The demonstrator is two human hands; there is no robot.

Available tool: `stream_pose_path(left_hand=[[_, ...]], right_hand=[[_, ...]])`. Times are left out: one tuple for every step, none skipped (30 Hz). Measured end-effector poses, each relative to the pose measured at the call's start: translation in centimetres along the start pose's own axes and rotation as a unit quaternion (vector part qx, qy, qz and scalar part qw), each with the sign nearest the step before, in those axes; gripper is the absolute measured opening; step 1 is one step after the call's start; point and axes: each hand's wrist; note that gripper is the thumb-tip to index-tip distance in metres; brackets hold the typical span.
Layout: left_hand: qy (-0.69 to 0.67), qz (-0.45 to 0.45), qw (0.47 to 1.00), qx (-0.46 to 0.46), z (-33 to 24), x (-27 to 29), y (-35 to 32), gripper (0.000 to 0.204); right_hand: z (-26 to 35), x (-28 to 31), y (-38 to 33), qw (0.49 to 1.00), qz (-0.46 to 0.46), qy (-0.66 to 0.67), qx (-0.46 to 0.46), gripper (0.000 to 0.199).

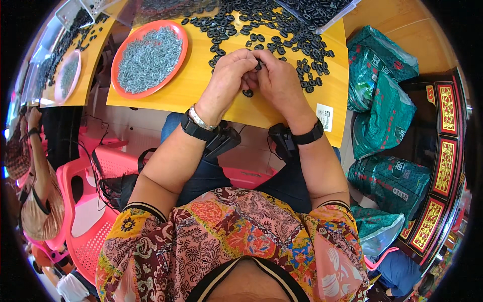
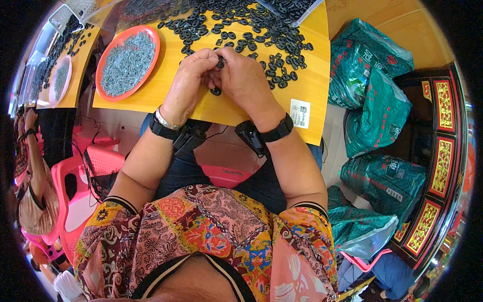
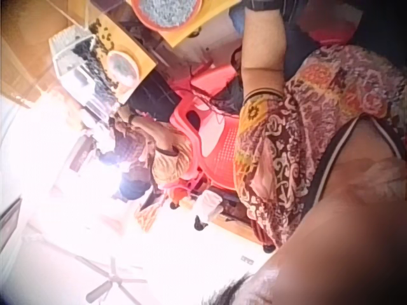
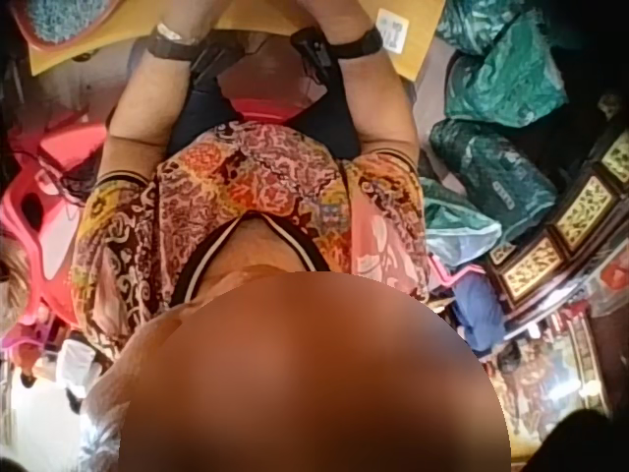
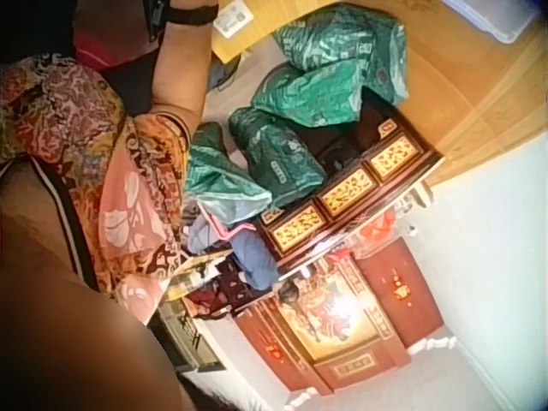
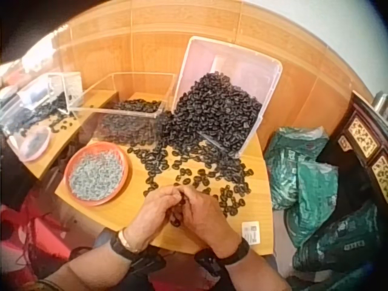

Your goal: Sorting and inspecting small black industrial components on a manual workstation.

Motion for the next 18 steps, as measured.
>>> stream_pose_path(left_hand=[[0.001,-0.001,1.0,-0.001,0.03,0.01,0.01,0.015],[0.001,-0.001,1.0,0.0,0.07,0.04,0.04,0.015],[0.003,0.003,1.0,-0.001,0.11,0.1,0.08,0.016],[0.006,0.006,1.0,-0.003,0.12,0.14,0.1,0.016],[0.006,0.006,1.0,-0.003,0.12,0.16,0.1,0.016],[0.011,0.007,1.0,-0.005,0.11,0.16,0.09,0.016],[0.017,0.008,1.0,-0.008,0.11,0.17,0.07,0.016],[0.017,0.008,1.0,-0.008,0.17,0.21,0.11,0.016],[0.01,0.006,1.0,-0.014,0.3,0.28,0.2,0.016],[0.003,0.005,1.0,-0.019,0.42,0.32,0.28,0.017],[0.003,0.006,1.0,-0.019,0.47,0.32,0.3,0.017],[0.004,0.006,1.0,-0.021,0.51,0.32,0.32,0.017],[0.005,0.006,1.0,-0.024,0.51,0.34,0.28,0.017],[0.006,0.005,1.0,-0.024,0.51,0.37,0.26,0.017],[0.005,0.005,1.0,-0.025,0.51,0.4,0.25,0.017],[0.004,0.004,1.0,-0.026,0.5,0.39,0.27,0.017],[0.004,0.004,1.0,-0.025,0.39,0.31,0.2,0.017],[0.004,0.006,1.0,-0.013,0.14,0.16,0.05,0.016]], right_hand=[[0.09,0.04,0.04,1.0,0.001,0.007,-0.001,0.018],[0.12,0.06,0.05,1.0,0.003,0.014,-0.003,0.013],[0.09,0.05,0.01,1.0,0.003,0.014,-0.003,0.013],[0.06,0.03,-0.02,1.0,0.002,0.012,-0.002,0.018],[0.03,0.02,-0.05,1.0,0.001,0.01,-0.001,0.023],[-0.02,0.0,-0.07,1.0,0.001,0.01,-0.001,0.023],[-0.06,-0.05,-0.07,1.0,0.0,0.015,-0.001,0.023],[-0.08,-0.06,-0.06,1.0,-0.001,0.02,-0.001,0.023],[-0.04,-0.06,-0.07,1.0,-0.001,0.02,0.0,0.023],[-0.02,-0.07,-0.1,1.0,-0.001,0.017,-0.004,0.023],[-0.02,-0.07,-0.12,1.0,0.0,0.014,-0.008,0.023],[-0.03,-0.04,-0.11,1.0,-0.001,0.014,-0.008,0.023],[0.04,-0.01,-0.09,1.0,0.0,0.011,-0.006,0.023],[0.09,0.01,-0.08,1.0,0.001,0.008,-0.003,0.023],[0.15,0.02,-0.05,1.0,0.001,0.008,-0.003,0.023],[0.16,0.03,-0.03,1.0,-0.001,0.011,-0.002,0.019],[0.16,0.02,-0.02,1.0,-0.002,0.013,0.0,0.016],[0.13,-0.01,-0.01,1.0,-0.002,0.014,-0.001,0.016]])
Point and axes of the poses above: each hand's wrist, its own y-axis towards the middle knuckle, its own x-axis out of the back of the hand, z = x × y, and after that the axes turned 8 degrees about z, right-handed
